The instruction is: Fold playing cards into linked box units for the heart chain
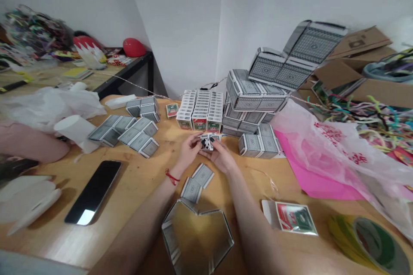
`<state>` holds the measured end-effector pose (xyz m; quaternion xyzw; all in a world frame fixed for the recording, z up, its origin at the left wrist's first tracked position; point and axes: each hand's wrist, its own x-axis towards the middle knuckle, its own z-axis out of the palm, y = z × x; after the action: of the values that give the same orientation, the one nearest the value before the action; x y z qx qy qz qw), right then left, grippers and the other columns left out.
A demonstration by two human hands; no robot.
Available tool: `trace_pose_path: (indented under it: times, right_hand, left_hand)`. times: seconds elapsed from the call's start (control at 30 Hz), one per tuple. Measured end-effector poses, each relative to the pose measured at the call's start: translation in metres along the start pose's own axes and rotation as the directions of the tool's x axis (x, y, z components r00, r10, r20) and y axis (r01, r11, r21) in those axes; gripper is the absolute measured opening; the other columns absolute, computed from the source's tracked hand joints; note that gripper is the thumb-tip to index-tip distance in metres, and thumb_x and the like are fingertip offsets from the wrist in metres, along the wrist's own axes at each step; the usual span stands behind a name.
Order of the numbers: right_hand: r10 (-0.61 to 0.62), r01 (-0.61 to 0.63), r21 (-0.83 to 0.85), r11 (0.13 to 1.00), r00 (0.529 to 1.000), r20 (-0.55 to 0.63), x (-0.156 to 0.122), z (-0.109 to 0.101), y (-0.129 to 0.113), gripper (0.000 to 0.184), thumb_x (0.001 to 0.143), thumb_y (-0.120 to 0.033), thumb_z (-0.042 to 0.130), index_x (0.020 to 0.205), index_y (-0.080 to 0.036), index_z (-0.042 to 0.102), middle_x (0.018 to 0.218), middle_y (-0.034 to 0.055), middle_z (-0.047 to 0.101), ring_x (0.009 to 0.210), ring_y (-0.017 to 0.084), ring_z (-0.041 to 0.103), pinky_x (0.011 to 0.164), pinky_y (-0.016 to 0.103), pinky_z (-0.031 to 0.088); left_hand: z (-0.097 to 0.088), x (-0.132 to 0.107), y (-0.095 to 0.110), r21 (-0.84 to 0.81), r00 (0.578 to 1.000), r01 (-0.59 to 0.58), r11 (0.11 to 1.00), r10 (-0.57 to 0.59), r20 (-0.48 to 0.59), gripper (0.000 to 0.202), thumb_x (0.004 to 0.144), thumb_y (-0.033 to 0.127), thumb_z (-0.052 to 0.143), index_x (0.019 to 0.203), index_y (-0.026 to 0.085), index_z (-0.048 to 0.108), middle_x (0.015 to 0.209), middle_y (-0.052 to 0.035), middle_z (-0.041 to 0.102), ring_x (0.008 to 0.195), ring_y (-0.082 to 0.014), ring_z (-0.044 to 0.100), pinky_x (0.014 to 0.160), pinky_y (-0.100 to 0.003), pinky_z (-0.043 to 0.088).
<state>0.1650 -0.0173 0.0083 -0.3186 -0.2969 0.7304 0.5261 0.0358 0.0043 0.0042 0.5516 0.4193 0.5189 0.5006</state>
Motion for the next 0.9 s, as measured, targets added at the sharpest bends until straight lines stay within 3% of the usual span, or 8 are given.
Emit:
trace_pose_path:
  times: [0.13, 0.27, 0.43, 0.67, 0.9]
  right_hand:
    - [-0.008, 0.008, -0.015, 1.000, 1.000, -0.027, 0.001, 0.000, 0.001, 0.024, 0.070, -0.030, 0.064, 0.091, -0.021, 0.058, 0.100, 0.0032, 0.064, 0.090, 0.018, 0.061, 0.081, 0.042, 0.051]
    - [-0.027, 0.024, -0.053, 0.998, 0.998, -0.053, 0.001, 0.000, 0.000, 0.023, 0.071, -0.033, 0.062, 0.089, -0.020, 0.059, 0.087, 0.0025, 0.066, 0.078, 0.016, 0.062, 0.078, 0.042, 0.052]
    - [0.003, -0.005, -0.072, 0.997, 1.000, -0.019, 0.000, 0.000, -0.001, 0.025, 0.070, -0.033, 0.064, 0.091, -0.019, 0.060, 0.086, 0.0028, 0.065, 0.075, 0.016, 0.063, 0.075, 0.041, 0.053]
    - [0.004, -0.003, -0.096, 0.995, 1.000, 0.010, -0.002, 0.005, 0.002, 0.032, 0.066, -0.033, 0.069, 0.093, -0.020, 0.059, 0.089, 0.0035, 0.063, 0.075, 0.017, 0.063, 0.069, 0.040, 0.055]
    - [-0.024, 0.029, -0.145, 0.989, 0.999, 0.038, -0.002, 0.006, 0.004, 0.039, 0.065, -0.034, 0.069, 0.100, -0.023, 0.057, 0.094, 0.0028, 0.062, 0.077, 0.016, 0.061, 0.067, 0.037, 0.055]
  left_hand:
    - [-0.001, -0.001, -0.003, 0.031, 1.000, 0.009, 0.999, -0.009, 0.002, 0.041, 0.069, 0.007, 0.050, 0.109, 0.013, 0.053, 0.096, -0.0086, 0.065, 0.085, -0.0137, 0.061, 0.079, -0.028, 0.050]
    - [-0.002, -0.001, -0.003, 0.049, 1.000, 0.002, 0.999, -0.002, -0.002, 0.038, 0.068, 0.002, 0.046, 0.103, 0.013, 0.057, 0.100, -0.0079, 0.064, 0.089, -0.0140, 0.060, 0.083, -0.030, 0.048]
    - [-0.002, 0.000, -0.008, 0.072, 1.000, -0.011, 0.997, 0.012, -0.016, 0.028, 0.069, 0.009, 0.054, 0.097, 0.013, 0.058, 0.094, -0.0080, 0.065, 0.085, -0.0150, 0.061, 0.079, -0.029, 0.048]
    - [-0.008, -0.003, -0.012, 0.435, 0.994, 0.013, 0.900, 0.035, -0.104, 0.017, 0.073, 0.017, 0.054, 0.088, 0.016, 0.062, 0.076, -0.0064, 0.067, 0.068, -0.0166, 0.061, 0.063, -0.027, 0.047]
    - [-0.010, -0.005, -0.002, 0.573, 0.996, 0.031, 0.819, 0.025, -0.089, 0.019, 0.075, 0.027, 0.054, 0.088, 0.018, 0.065, 0.072, -0.0062, 0.067, 0.065, -0.0174, 0.060, 0.059, -0.025, 0.044]
